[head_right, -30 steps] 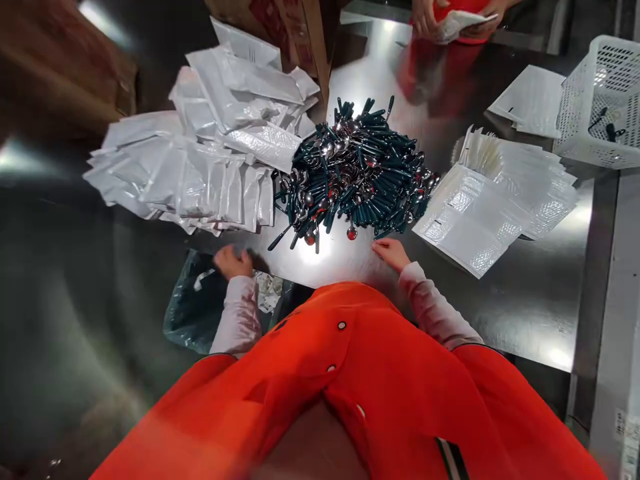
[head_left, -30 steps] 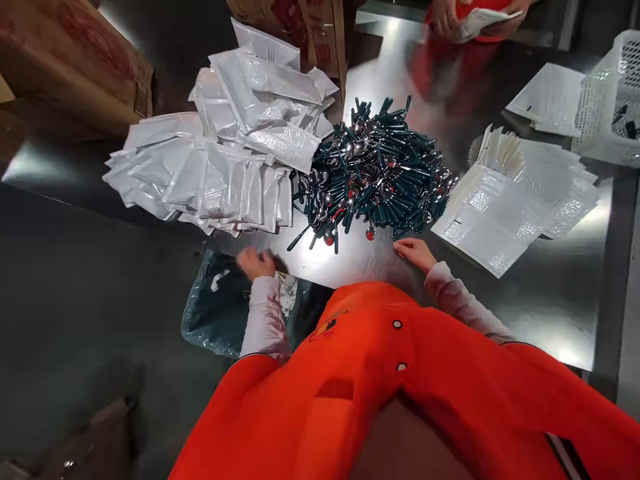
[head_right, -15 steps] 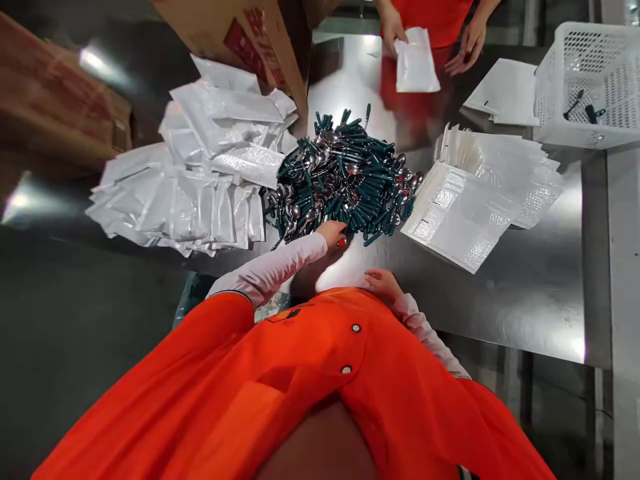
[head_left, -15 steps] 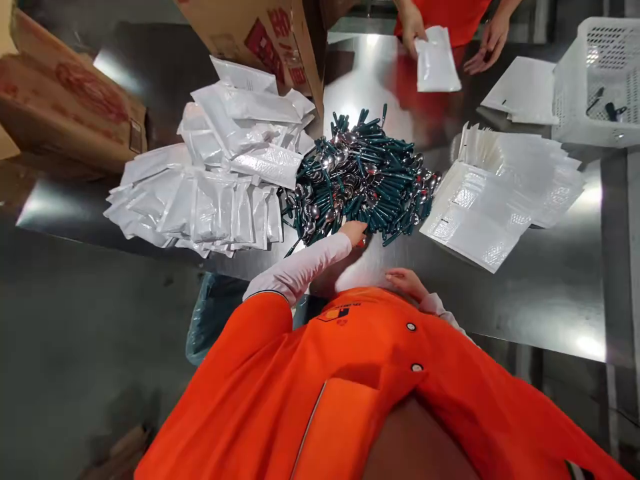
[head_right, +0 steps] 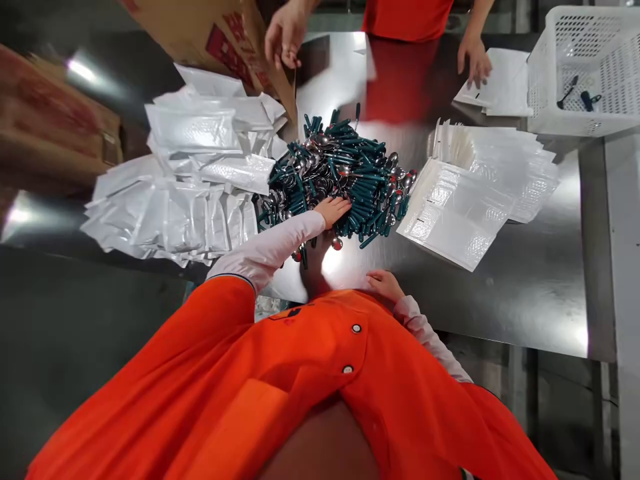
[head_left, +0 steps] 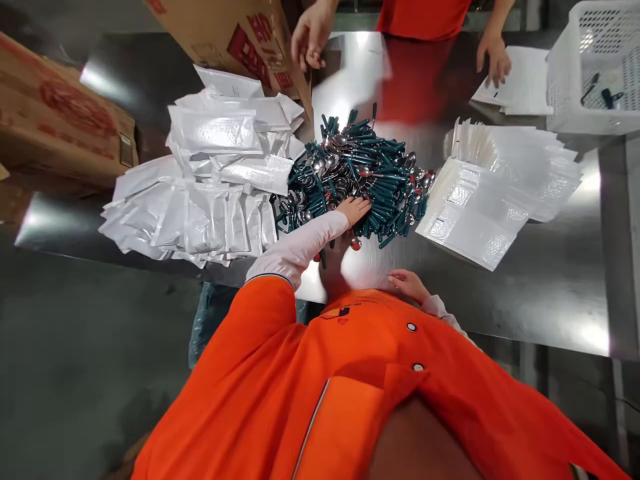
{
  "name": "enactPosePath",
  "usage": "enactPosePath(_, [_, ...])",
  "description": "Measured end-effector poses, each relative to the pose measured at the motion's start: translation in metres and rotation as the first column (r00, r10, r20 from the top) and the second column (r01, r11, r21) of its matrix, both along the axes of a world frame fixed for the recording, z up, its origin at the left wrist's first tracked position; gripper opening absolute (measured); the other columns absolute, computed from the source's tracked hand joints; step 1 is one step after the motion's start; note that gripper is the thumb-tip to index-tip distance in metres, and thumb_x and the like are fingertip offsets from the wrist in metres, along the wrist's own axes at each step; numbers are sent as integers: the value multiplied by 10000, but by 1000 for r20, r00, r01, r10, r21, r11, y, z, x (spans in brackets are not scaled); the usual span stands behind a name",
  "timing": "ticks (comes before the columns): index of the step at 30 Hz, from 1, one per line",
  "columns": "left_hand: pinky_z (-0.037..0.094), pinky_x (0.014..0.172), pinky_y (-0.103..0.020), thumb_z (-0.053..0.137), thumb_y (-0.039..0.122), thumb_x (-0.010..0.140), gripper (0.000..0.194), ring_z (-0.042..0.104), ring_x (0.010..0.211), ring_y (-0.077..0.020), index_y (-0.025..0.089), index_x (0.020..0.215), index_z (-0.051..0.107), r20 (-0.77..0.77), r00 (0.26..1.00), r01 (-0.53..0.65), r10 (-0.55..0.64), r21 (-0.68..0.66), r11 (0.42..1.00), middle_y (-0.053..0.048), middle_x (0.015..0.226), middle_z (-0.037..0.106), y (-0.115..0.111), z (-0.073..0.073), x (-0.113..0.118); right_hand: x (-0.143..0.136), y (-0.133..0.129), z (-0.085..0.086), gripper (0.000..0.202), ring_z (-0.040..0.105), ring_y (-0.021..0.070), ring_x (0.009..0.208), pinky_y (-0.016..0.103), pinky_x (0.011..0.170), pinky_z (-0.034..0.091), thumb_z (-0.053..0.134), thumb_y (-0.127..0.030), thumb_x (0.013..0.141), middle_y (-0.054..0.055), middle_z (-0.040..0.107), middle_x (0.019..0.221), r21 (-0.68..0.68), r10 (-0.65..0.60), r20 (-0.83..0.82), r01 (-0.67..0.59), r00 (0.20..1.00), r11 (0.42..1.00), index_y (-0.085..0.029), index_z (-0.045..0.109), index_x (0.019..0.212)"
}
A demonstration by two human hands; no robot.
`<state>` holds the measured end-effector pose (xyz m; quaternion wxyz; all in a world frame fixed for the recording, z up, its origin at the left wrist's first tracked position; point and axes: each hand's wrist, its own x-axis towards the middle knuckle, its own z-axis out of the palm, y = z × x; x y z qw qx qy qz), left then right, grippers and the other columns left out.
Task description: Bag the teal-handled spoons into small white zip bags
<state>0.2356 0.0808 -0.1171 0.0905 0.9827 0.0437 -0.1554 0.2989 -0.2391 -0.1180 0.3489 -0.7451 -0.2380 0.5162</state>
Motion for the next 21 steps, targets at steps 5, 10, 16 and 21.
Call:
enactPosePath(5, [301, 1131, -448, 708, 45, 627, 910, 428, 1398, -348, 87, 1503, 466, -29, 990, 137, -135, 69, 988, -216, 1507, 519, 9, -10, 15, 1, 2, -1, 173, 730, 262, 822, 410, 860, 587, 717, -347, 772, 75, 773, 845, 32, 16, 28, -17, 999, 999, -200, 753, 856])
enactPosePath(10, [347, 1037, -401, 725, 69, 606, 798, 493, 1319, -319, 147, 1389, 594, 49, 944, 319, -326, 111, 941, -172, 1440, 579, 15, -19, 12, 1, -5, -3, 230, 748, 277, 858, 403, 862, 599, 677, -378, 778, 80, 777, 830, 8, 29, 50, -29, 998, 1000, -186, 758, 875])
enactPosePath(16, [350, 1007, -415, 767, 87, 570, 734, 507, 1278, -334, 132, 1295, 656, 0, 928, 368, -373, 173, 914, -201, 1366, 619, 15, -25, 20, 1, -8, -4, 207, 754, 291, 906, 413, 881, 601, 674, -334, 788, 101, 798, 936, -12, 46, 71, -45, 996, 999, -188, 772, 897])
enactPosePath(21, [347, 986, -403, 815, 141, 561, 474, 503, 1242, -308, 228, 1021, 746, -5, 923, 383, -384, 41, 923, -132, 1216, 719, 29, -24, 28, 3, -7, -5, 231, 758, 302, 952, 443, 931, 591, 662, -345, 803, 115, 799, 968, -17, 46, 95, -45, 994, 999, -180, 772, 920])
